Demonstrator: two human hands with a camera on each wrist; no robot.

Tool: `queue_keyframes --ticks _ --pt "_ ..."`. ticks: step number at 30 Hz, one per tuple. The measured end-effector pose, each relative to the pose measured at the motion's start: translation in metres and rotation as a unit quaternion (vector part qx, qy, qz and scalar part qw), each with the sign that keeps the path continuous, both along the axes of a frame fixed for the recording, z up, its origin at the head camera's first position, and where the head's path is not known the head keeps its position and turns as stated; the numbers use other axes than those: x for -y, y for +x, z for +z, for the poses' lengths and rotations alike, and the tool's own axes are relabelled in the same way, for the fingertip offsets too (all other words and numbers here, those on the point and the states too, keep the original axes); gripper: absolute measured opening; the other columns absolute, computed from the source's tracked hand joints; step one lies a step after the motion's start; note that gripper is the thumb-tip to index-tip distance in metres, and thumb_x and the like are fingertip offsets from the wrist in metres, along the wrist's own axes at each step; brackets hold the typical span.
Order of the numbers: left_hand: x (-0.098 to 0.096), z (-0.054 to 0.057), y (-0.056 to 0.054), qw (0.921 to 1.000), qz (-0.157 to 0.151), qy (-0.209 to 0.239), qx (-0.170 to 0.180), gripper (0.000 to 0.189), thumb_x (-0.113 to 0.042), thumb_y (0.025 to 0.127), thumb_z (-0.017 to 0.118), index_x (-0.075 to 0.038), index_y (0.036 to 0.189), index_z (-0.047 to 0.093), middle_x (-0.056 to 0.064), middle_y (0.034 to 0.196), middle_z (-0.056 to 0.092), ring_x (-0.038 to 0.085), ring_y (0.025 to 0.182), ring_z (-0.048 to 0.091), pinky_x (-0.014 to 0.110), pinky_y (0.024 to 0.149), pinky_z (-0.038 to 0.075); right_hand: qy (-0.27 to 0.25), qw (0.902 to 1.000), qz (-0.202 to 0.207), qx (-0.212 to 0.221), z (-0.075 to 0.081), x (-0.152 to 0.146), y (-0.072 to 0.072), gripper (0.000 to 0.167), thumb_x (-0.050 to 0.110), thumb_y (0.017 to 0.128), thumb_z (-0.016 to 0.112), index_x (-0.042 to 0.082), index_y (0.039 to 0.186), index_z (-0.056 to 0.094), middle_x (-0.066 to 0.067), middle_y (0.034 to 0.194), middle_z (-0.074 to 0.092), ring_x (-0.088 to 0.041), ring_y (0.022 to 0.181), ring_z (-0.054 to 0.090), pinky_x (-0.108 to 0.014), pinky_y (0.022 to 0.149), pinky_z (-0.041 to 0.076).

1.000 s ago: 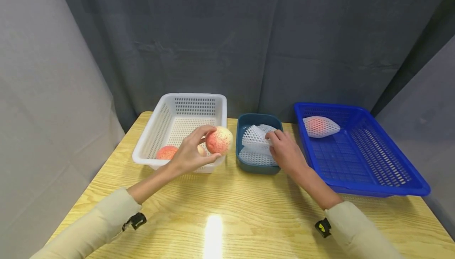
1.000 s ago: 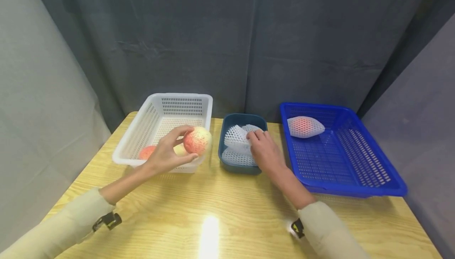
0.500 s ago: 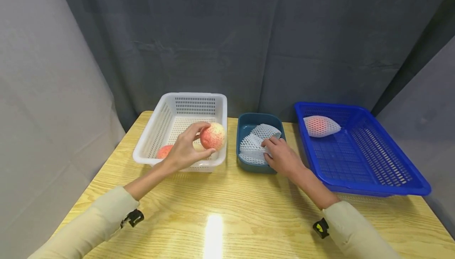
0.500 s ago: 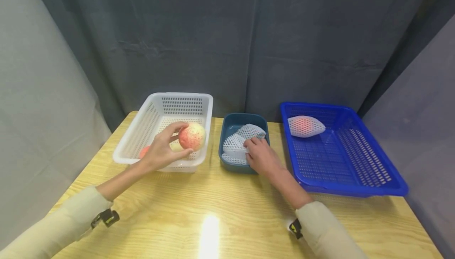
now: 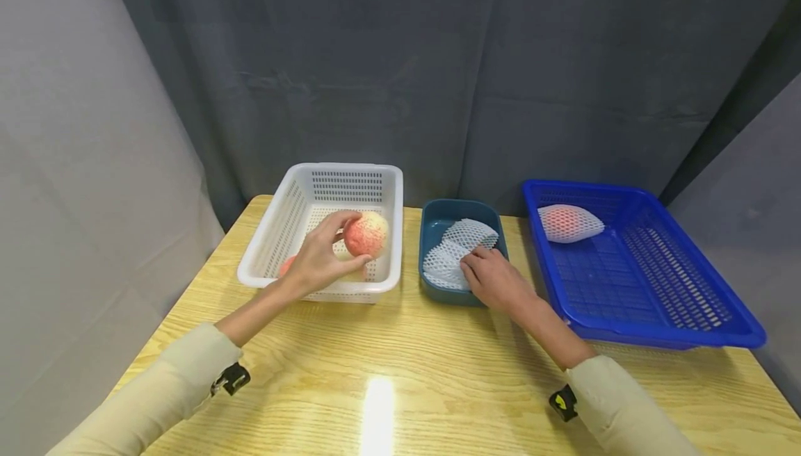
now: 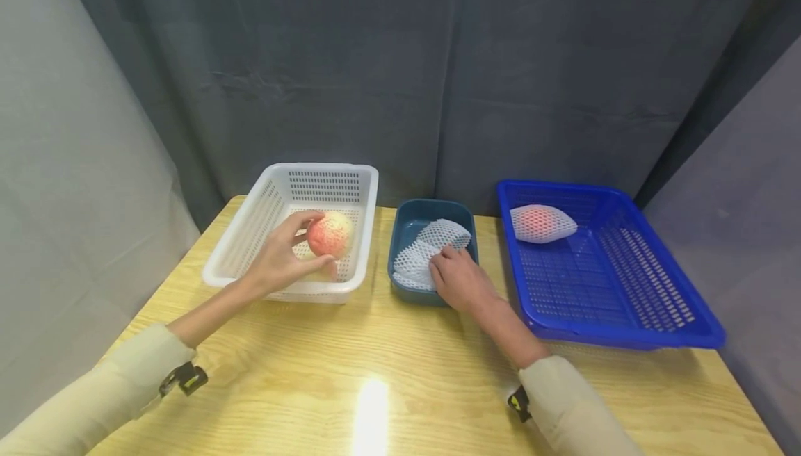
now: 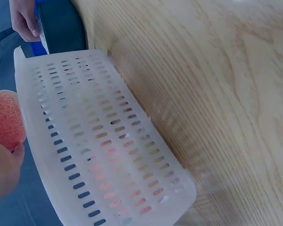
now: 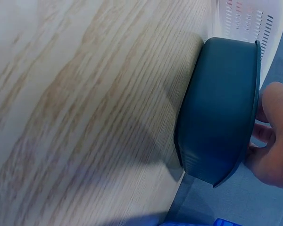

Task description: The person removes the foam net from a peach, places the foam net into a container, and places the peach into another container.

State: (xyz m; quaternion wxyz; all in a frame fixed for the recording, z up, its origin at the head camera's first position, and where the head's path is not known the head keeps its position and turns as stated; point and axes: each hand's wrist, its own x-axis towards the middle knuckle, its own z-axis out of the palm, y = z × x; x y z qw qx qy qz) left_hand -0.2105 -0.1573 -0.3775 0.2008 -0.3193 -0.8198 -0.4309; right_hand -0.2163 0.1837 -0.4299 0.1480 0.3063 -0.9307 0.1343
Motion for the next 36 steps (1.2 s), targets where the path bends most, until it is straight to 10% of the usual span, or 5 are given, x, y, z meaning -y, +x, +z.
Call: queue_keyframes --ticks 22,36 --pt "0.02 -0.001 -0.011 0.999 0.039 -0.022 0.003 0.068 -0.009 0.072 0.089 -0.001 0.13 0.055 0.015 0.127 0.059 0.027 0.116 0.057 0.035 0.091 0.054 -0.039 0.978 -0.082 0.188 0.012 0.008 -0.008 0.022 0.013 0.096 0.064 -0.001 0.112 0.072 -0.014 0.098 0.066 -0.026 0.084 0.062 -0.044 0.074 0.054" --pt "0.026 -0.002 -0.015 0.9981 0.053 -0.029 0.008 0.07 -0.008 0.072 0.089 -0.001 0.132 0.055 0.015 0.127 0.059 0.026 0.116 0.057 0.037 0.089 0.055 -0.099 0.9899 -0.086 0.054 0.014 0.007 -0.009 0.025 0.01 0.095 0.06 -0.006 0.11 0.069 -0.021 0.102 0.067 -0.037 0.096 0.063 -0.051 0.085 0.051"
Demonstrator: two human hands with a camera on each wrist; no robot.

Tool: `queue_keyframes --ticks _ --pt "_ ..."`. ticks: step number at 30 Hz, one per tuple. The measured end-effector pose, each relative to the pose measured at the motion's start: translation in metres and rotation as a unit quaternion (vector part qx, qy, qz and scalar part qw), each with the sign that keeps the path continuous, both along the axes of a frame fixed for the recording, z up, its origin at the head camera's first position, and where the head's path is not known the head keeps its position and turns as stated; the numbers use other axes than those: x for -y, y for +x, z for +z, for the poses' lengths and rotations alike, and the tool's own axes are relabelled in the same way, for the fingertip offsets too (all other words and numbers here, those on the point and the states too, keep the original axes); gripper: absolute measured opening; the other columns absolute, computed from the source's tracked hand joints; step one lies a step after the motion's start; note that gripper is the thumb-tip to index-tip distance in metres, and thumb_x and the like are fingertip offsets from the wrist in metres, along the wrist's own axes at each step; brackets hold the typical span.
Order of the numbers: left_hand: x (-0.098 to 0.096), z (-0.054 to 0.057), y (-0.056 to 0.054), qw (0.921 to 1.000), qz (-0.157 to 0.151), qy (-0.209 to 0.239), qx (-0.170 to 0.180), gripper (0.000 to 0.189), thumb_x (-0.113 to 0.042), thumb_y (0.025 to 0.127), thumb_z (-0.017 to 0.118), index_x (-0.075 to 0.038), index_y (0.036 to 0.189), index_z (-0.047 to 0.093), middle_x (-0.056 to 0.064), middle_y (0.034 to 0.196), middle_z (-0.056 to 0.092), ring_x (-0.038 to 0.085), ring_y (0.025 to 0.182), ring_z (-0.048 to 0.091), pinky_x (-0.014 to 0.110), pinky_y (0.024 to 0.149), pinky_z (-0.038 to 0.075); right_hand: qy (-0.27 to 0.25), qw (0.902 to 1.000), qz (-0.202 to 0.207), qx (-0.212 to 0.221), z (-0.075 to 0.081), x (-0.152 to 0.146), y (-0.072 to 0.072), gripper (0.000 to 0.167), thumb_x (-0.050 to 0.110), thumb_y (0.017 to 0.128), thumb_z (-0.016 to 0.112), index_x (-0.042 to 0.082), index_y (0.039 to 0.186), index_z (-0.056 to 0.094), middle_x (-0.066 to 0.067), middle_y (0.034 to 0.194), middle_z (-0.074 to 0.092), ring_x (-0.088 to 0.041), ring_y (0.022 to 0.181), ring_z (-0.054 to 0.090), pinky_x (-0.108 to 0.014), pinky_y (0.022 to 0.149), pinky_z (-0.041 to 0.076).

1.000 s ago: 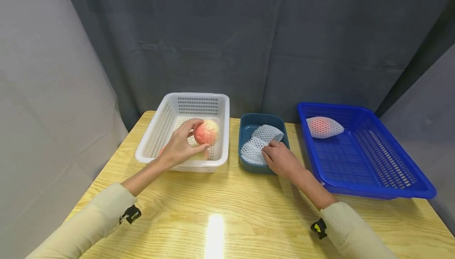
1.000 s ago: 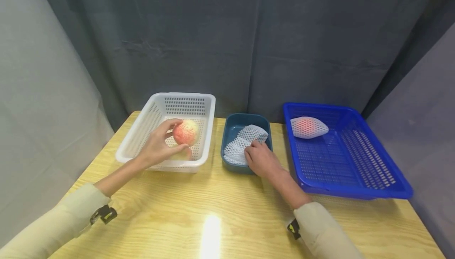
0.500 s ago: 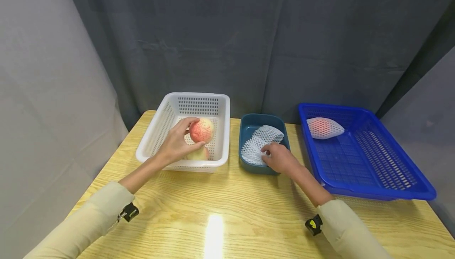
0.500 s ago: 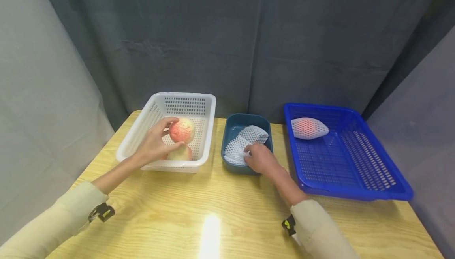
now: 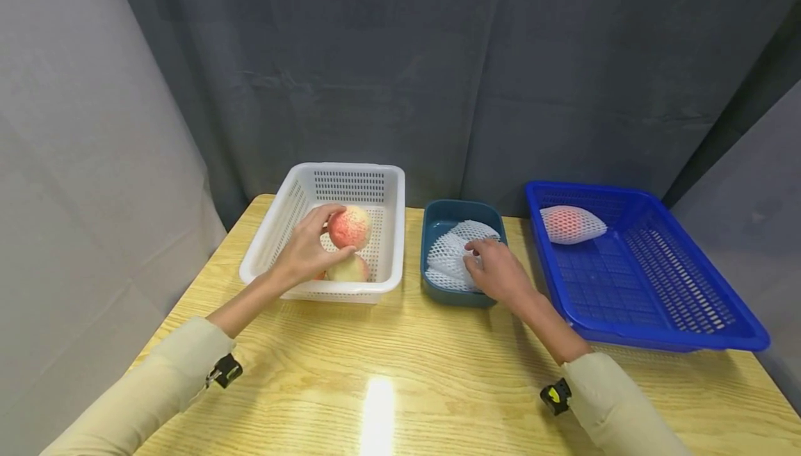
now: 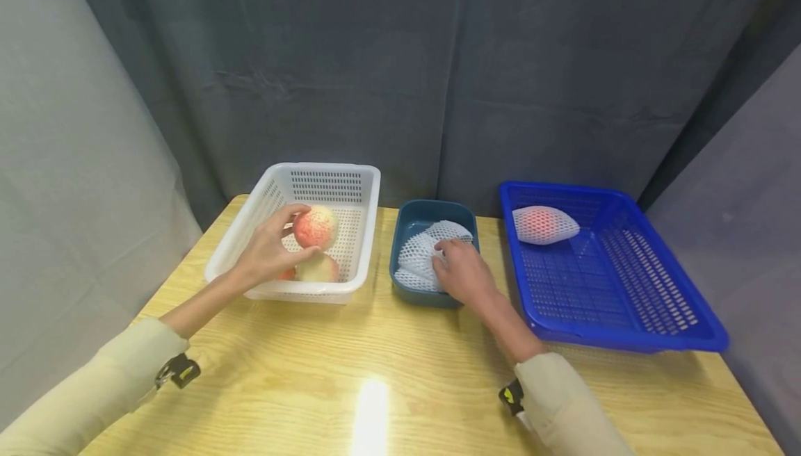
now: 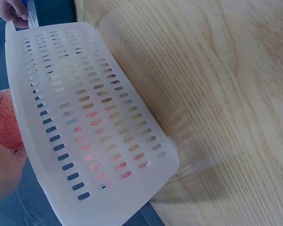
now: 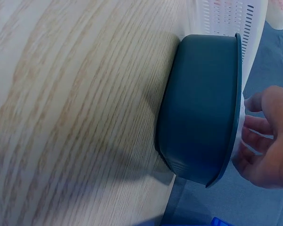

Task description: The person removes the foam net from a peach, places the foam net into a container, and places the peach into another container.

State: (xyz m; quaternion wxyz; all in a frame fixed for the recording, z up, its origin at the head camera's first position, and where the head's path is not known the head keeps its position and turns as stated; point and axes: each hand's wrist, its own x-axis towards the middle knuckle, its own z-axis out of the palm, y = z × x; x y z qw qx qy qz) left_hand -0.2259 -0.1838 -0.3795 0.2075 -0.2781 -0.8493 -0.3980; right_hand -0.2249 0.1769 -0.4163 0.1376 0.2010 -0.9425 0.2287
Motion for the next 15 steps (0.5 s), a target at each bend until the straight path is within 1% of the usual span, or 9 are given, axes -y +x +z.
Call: queue_keyframes --ticks 4,8,12,15 --pt "0.0022 -0.0002 -0.0007 1.0 0.0 -0.004 -0.001 0.07 -0.008 0.072 0.089 -0.001 0.132 0.054 0.015 0.127 0.059 0.026 0.115 0.058 0.037 0.089 0.055 0.007 0.9995 0.003 -0.03 0.0002 0.0007 -0.0011 0.026 0.011 0.094 0.062 -0.006 0.113 0.068 -0.023 0.108 0.066 -0.041 0.102 0.061 -0.053 0.09 0.048" --pt "0.0043 -0.0002 -0.0016 1.0 -0.001 -0.007 -0.003 0.068 -0.009 0.073 0.088 -0.002 0.131 0.054 0.015 0.127 0.059 0.026 0.115 0.057 0.038 0.09 0.055 0.014 0.9987 0.002 -0.049 0.0 0.0012 -0.0016 0.03 0.012 0.094 0.064 -0.006 0.118 0.066 -0.024 0.116 0.064 -0.042 0.109 0.057 -0.054 0.095 0.044" --pt "0.0062 -0.0003 -0.0027 0.9999 0.002 -0.01 -0.003 0.069 -0.009 0.073 0.088 -0.002 0.131 0.054 0.015 0.127 0.058 0.026 0.115 0.057 0.039 0.09 0.055 0.013 0.9975 0.007 -0.069 -0.0008 0.0018 -0.0024 0.033 0.013 0.094 0.065 -0.005 0.121 0.064 -0.024 0.121 0.06 -0.041 0.111 0.054 -0.053 0.094 0.042" --pt "0.0076 -0.0003 -0.0033 0.9999 0.004 -0.012 -0.001 0.069 -0.009 0.073 0.089 -0.002 0.131 0.054 0.015 0.128 0.058 0.026 0.115 0.057 0.04 0.089 0.055 0.009 0.9963 0.017 -0.083 -0.0004 0.0028 -0.0032 0.033 0.012 0.094 0.066 -0.005 0.122 0.063 -0.023 0.124 0.059 -0.041 0.113 0.053 -0.054 0.096 0.041"
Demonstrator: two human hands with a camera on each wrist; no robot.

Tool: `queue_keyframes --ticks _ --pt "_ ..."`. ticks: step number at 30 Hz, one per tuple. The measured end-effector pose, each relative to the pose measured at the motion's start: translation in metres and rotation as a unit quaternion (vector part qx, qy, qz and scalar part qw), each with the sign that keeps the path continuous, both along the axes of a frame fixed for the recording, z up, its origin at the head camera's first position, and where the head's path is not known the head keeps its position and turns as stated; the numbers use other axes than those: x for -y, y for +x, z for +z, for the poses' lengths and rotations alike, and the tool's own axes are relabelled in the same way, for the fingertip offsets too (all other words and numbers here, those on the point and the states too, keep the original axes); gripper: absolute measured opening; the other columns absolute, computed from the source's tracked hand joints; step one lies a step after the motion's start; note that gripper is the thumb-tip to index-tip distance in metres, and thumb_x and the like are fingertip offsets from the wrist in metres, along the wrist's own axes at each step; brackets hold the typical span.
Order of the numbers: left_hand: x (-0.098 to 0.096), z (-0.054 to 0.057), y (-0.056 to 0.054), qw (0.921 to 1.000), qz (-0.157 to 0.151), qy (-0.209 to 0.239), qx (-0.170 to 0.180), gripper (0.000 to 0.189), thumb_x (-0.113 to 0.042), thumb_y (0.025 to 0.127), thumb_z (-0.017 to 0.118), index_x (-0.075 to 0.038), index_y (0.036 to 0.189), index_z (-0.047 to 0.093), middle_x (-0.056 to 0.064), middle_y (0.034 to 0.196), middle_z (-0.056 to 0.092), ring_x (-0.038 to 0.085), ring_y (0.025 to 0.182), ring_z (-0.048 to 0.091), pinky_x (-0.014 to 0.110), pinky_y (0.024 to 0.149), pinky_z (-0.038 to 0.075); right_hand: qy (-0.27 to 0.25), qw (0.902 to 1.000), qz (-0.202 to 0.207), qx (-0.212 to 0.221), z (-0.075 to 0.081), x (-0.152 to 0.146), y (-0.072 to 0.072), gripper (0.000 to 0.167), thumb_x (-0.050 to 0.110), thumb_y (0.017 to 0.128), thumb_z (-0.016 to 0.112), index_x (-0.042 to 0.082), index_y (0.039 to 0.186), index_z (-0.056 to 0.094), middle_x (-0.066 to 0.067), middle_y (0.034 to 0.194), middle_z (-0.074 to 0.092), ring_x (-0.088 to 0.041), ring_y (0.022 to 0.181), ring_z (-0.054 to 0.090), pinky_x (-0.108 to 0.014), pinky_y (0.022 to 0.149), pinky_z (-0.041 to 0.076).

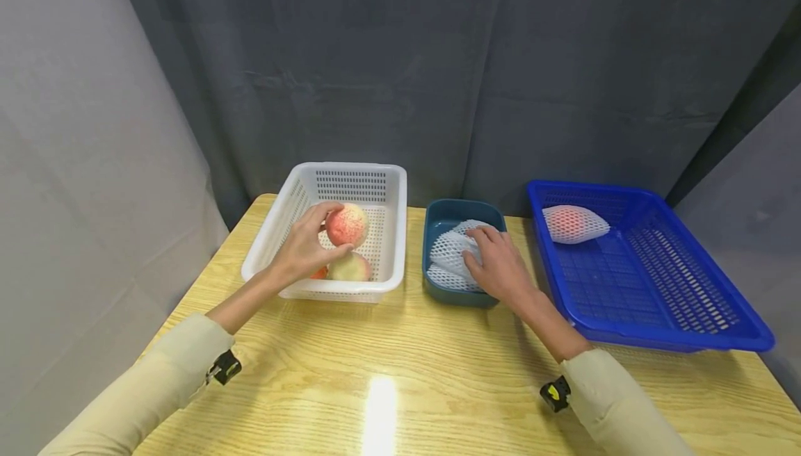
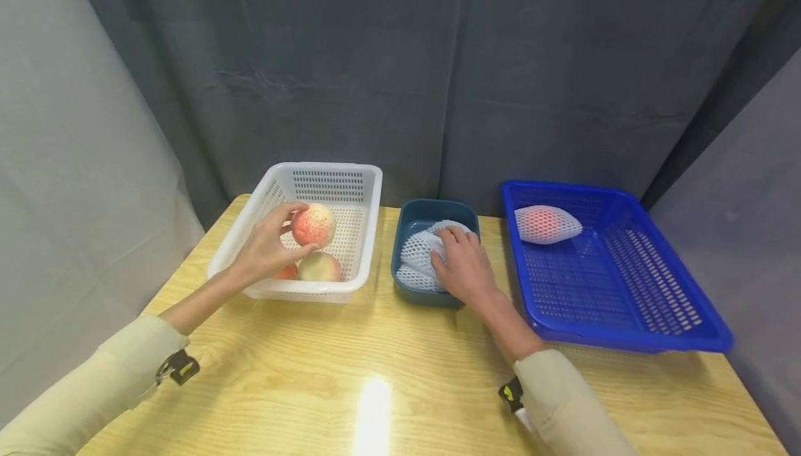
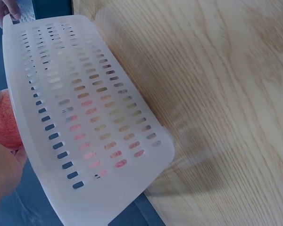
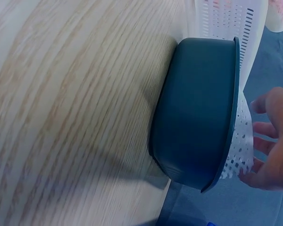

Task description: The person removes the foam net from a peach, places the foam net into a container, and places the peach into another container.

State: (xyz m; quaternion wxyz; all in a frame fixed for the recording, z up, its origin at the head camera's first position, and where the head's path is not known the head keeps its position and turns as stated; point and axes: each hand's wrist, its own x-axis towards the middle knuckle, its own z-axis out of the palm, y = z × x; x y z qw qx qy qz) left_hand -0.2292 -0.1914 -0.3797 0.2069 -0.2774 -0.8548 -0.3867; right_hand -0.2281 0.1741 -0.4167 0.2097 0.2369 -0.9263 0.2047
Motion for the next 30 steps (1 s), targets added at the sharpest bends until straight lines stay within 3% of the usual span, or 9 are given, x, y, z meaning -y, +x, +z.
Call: queue_keyframes --ticks 4,14,20,30 --pt "0.002 -0.001 -0.001 1.0 0.005 -0.003 0.003 0.068 -0.009 0.073 0.088 -0.002 0.132 0.053 0.015 0.129 0.058 0.026 0.115 0.056 0.039 0.089 0.055 -0.004 0.9997 0.026 0.002 0.004 0.004 0.001 0.033 0.013 0.095 0.065 -0.004 0.124 0.063 -0.02 0.128 0.06 -0.038 0.12 0.053 -0.054 0.102 0.041" --pt "0.007 -0.001 -0.004 0.9999 0.011 -0.012 0.005 0.068 -0.009 0.073 0.088 -0.001 0.131 0.053 0.015 0.127 0.058 0.026 0.113 0.057 0.04 0.089 0.054 -0.002 0.9933 0.099 0.059 0.018 0.022 0.015 0.038 0.023 0.103 0.057 0.005 0.136 0.06 -0.016 0.14 0.056 -0.034 0.129 0.051 -0.053 0.106 0.041" --pt "0.012 -0.002 -0.007 0.9997 0.016 -0.016 0.004 0.069 -0.009 0.073 0.089 0.001 0.131 0.053 0.017 0.126 0.058 0.028 0.111 0.057 0.041 0.087 0.055 0.003 0.9889 0.137 0.058 0.022 0.034 0.019 0.039 0.027 0.104 0.054 0.007 0.138 0.06 -0.013 0.14 0.057 -0.032 0.129 0.052 -0.052 0.105 0.042" --pt "0.016 -0.003 -0.011 0.9992 0.015 -0.036 0.001 0.069 -0.009 0.074 0.087 0.001 0.134 0.054 0.018 0.128 0.057 0.028 0.113 0.055 0.043 0.086 0.054 0.031 0.9796 0.19 0.059 0.024 0.057 0.025 0.042 0.031 0.105 0.052 0.009 0.141 0.058 -0.012 0.145 0.052 -0.031 0.138 0.042 -0.05 0.112 0.033"
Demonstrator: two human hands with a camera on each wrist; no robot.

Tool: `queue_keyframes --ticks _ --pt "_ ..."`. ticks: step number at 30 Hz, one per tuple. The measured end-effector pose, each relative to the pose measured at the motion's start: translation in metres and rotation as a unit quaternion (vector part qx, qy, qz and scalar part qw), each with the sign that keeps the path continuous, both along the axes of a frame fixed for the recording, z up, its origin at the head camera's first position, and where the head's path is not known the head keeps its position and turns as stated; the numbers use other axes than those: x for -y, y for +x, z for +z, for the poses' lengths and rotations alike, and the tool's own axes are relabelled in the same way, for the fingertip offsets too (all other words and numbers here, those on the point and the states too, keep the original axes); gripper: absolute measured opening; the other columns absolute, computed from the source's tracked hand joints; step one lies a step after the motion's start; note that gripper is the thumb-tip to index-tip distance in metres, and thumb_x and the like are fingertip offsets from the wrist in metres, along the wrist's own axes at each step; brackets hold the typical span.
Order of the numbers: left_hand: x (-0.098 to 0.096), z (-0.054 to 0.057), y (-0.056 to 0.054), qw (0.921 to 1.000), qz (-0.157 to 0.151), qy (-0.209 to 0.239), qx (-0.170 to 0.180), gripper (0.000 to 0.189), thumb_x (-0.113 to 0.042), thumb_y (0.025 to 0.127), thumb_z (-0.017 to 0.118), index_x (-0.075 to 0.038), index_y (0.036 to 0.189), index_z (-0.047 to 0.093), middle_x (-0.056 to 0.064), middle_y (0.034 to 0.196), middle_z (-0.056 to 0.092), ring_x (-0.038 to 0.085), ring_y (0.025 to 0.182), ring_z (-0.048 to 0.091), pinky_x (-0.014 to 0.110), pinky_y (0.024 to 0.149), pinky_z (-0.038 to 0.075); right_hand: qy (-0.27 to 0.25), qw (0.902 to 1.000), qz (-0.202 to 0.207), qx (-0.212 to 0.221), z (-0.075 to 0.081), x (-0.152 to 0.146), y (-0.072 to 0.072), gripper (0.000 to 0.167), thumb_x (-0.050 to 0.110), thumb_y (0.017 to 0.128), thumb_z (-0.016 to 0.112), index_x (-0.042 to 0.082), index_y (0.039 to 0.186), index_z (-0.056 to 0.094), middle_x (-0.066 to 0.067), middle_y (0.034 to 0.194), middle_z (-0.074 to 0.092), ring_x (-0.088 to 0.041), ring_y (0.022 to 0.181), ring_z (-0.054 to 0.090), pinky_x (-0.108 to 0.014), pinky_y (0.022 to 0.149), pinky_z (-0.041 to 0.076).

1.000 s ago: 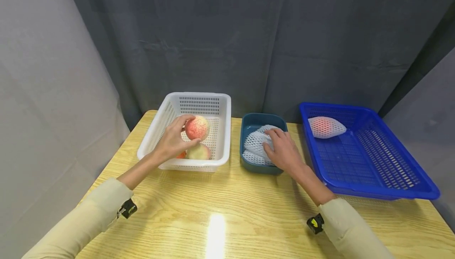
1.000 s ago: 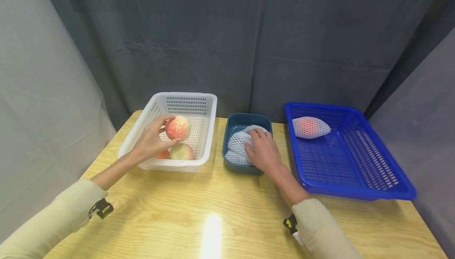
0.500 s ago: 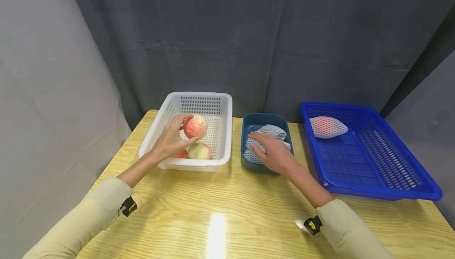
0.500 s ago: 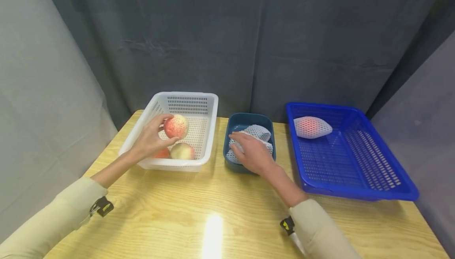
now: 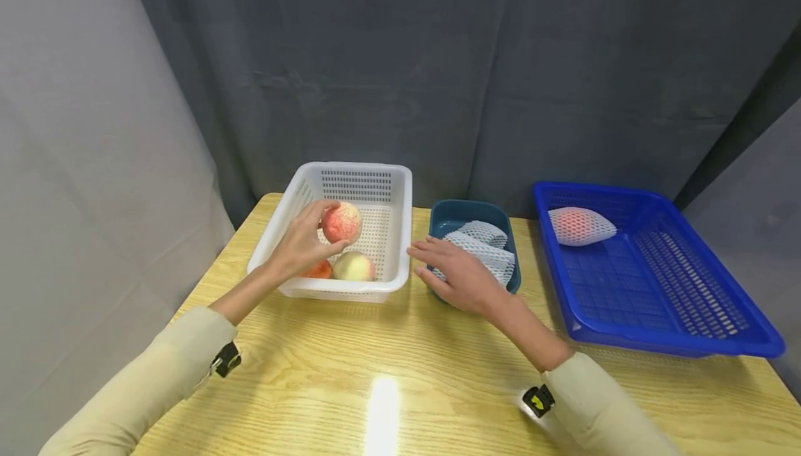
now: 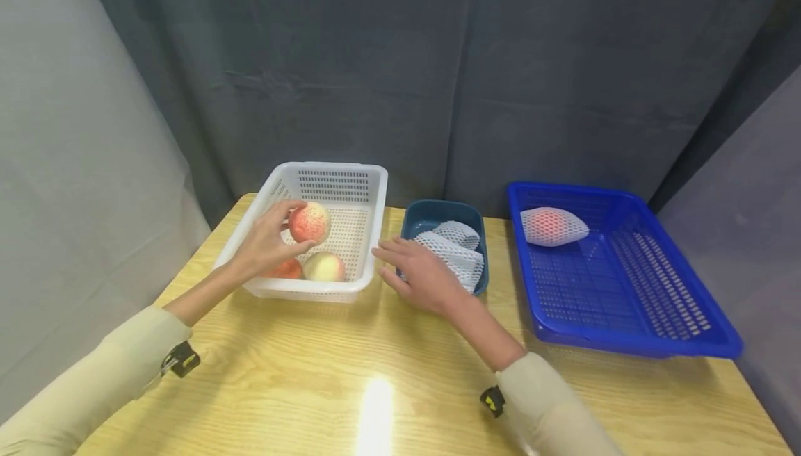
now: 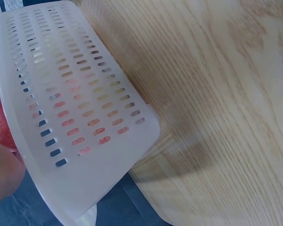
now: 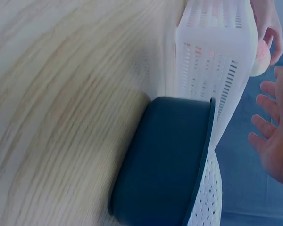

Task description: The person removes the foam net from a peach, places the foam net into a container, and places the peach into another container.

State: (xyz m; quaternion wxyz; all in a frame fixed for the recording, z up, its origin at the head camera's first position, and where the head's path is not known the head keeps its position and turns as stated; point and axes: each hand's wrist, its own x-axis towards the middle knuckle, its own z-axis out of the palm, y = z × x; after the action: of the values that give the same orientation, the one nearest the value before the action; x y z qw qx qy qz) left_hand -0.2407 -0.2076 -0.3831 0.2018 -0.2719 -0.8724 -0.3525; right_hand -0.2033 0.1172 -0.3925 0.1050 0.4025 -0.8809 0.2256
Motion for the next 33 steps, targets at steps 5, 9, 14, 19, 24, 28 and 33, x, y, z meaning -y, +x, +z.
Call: queue_keyframes --ticks 5,9,14,19,24,28,33 --pt "0.0 -0.001 -0.001 0.9998 -0.005 -0.019 -0.007 0.069 -0.011 0.076 0.087 -0.001 0.137 0.057 0.015 0.13 0.057 0.029 0.119 0.053 0.042 0.09 0.052 0.011 0.9998 0.012 -0.01 -0.003 0.009 0.003 0.044 0.033 0.104 0.054 0.01 0.141 0.058 -0.009 0.148 0.05 -0.032 0.14 0.039 -0.05 0.114 0.031" --pt "0.0 -0.001 -0.002 0.9996 -0.001 -0.029 -0.001 0.068 -0.011 0.076 0.087 -0.001 0.137 0.057 0.015 0.127 0.058 0.029 0.116 0.055 0.042 0.091 0.051 0.015 0.9988 0.026 -0.037 -0.006 0.014 0.003 0.044 0.032 0.103 0.056 0.011 0.141 0.059 -0.009 0.147 0.051 -0.034 0.139 0.04 -0.05 0.113 0.033" --pt "0.0 -0.002 -0.004 0.9985 0.019 -0.049 0.015 0.069 -0.014 0.077 0.087 -0.001 0.137 0.057 0.017 0.126 0.058 0.03 0.111 0.057 0.044 0.09 0.052 0.017 0.9968 0.047 -0.062 -0.009 0.02 0.003 0.042 0.031 0.102 0.056 0.012 0.14 0.06 -0.008 0.145 0.053 -0.034 0.138 0.041 -0.049 0.112 0.034" --pt "0.001 -0.005 -0.007 0.9967 0.036 -0.066 0.031 0.07 -0.016 0.078 0.086 -0.001 0.138 0.055 0.019 0.125 0.058 0.033 0.113 0.057 0.046 0.093 0.05 0.026 0.9941 0.066 -0.082 -0.01 0.025 0.002 0.04 0.028 0.103 0.055 0.012 0.139 0.061 -0.008 0.144 0.054 -0.033 0.138 0.042 -0.049 0.115 0.029" --pt "0.003 -0.007 -0.011 0.9945 0.048 -0.082 0.045 0.068 -0.017 0.079 0.085 -0.001 0.138 0.055 0.02 0.125 0.058 0.034 0.113 0.056 0.046 0.095 0.049 0.031 0.9931 0.08 -0.08 -0.009 0.031 0.002 0.04 0.029 0.104 0.053 0.012 0.141 0.059 -0.007 0.145 0.053 -0.029 0.14 0.039 -0.049 0.116 0.026" --pt "0.004 -0.009 -0.015 0.9923 0.055 -0.093 0.06 0.067 -0.018 0.08 0.084 0.0 0.138 0.054 0.021 0.128 0.057 0.035 0.117 0.055 0.048 0.097 0.047 0.021 0.9919 0.091 -0.086 -0.011 0.036 0.0 0.04 0.026 0.103 0.055 0.01 0.139 0.06 -0.01 0.143 0.055 -0.031 0.139 0.041 -0.048 0.114 0.031" --pt "0.005 -0.012 -0.018 0.9896 0.06 -0.105 0.078 0.067 -0.019 0.08 0.083 0.001 0.137 0.054 0.023 0.128 0.057 0.037 0.118 0.054 0.049 0.099 0.046 0.015 0.9907 0.106 -0.084 -0.016 0.042 -0.001 0.039 0.025 0.103 0.055 0.008 0.138 0.061 -0.01 0.141 0.056 -0.029 0.139 0.041 -0.042 0.114 0.032"
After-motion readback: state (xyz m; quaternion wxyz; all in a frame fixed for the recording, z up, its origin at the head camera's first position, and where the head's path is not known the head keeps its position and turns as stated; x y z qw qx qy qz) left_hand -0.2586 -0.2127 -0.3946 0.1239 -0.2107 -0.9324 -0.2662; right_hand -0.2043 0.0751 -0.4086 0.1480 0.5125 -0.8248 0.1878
